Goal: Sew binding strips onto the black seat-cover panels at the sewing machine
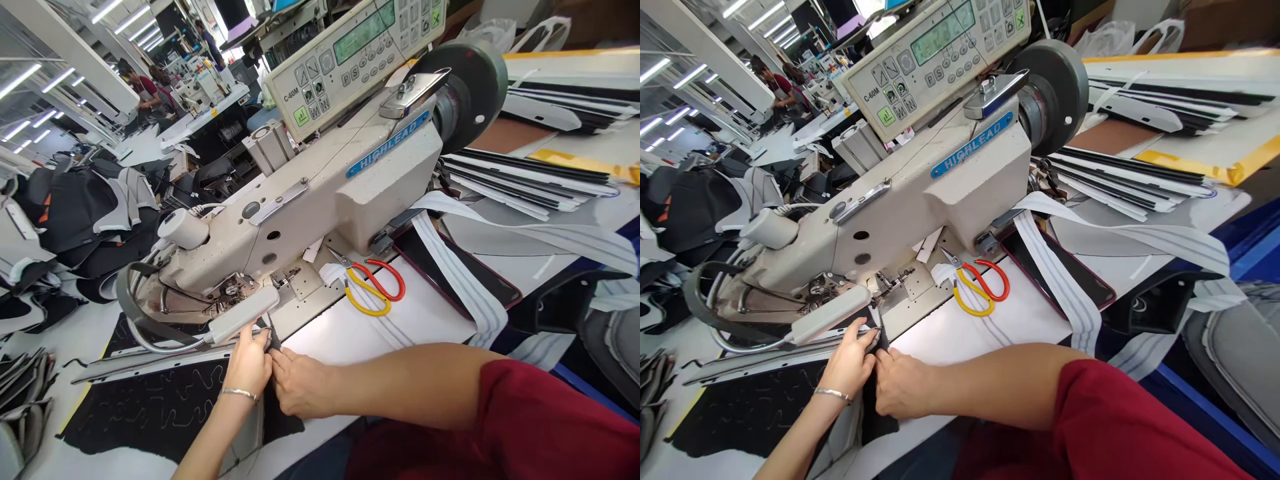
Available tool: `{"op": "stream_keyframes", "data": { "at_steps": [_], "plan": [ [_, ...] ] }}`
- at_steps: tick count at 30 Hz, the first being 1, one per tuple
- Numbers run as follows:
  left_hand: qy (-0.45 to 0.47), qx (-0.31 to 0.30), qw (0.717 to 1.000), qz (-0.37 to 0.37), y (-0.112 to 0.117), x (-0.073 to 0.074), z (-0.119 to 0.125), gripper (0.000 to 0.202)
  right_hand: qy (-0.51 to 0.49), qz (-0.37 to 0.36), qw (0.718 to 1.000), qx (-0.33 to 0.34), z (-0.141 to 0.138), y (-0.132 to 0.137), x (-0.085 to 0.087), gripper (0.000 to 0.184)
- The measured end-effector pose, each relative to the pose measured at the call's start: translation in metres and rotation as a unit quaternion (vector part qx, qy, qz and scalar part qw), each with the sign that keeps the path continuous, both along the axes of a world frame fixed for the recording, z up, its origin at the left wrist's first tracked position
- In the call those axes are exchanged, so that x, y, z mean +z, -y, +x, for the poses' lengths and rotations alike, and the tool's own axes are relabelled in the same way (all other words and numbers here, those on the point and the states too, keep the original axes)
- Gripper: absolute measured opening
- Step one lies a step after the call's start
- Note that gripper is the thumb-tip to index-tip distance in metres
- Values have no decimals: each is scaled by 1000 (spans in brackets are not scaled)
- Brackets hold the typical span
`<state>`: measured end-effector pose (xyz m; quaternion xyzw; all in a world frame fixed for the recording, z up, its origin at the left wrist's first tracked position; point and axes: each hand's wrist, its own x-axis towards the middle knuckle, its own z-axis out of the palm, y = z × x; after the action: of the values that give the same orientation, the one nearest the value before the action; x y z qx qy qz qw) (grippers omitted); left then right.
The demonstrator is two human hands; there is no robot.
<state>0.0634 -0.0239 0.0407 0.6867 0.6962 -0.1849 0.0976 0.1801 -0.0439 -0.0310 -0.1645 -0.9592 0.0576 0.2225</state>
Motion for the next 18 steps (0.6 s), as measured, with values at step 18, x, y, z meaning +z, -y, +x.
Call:
{"op": "stream_keyframes", "data": {
  "at_steps": [18],
  "plan": [
    [79,75,993,-39,-7,-4,-11,49,42,46,998,-28,-6,6,7,39]
  ]
}}
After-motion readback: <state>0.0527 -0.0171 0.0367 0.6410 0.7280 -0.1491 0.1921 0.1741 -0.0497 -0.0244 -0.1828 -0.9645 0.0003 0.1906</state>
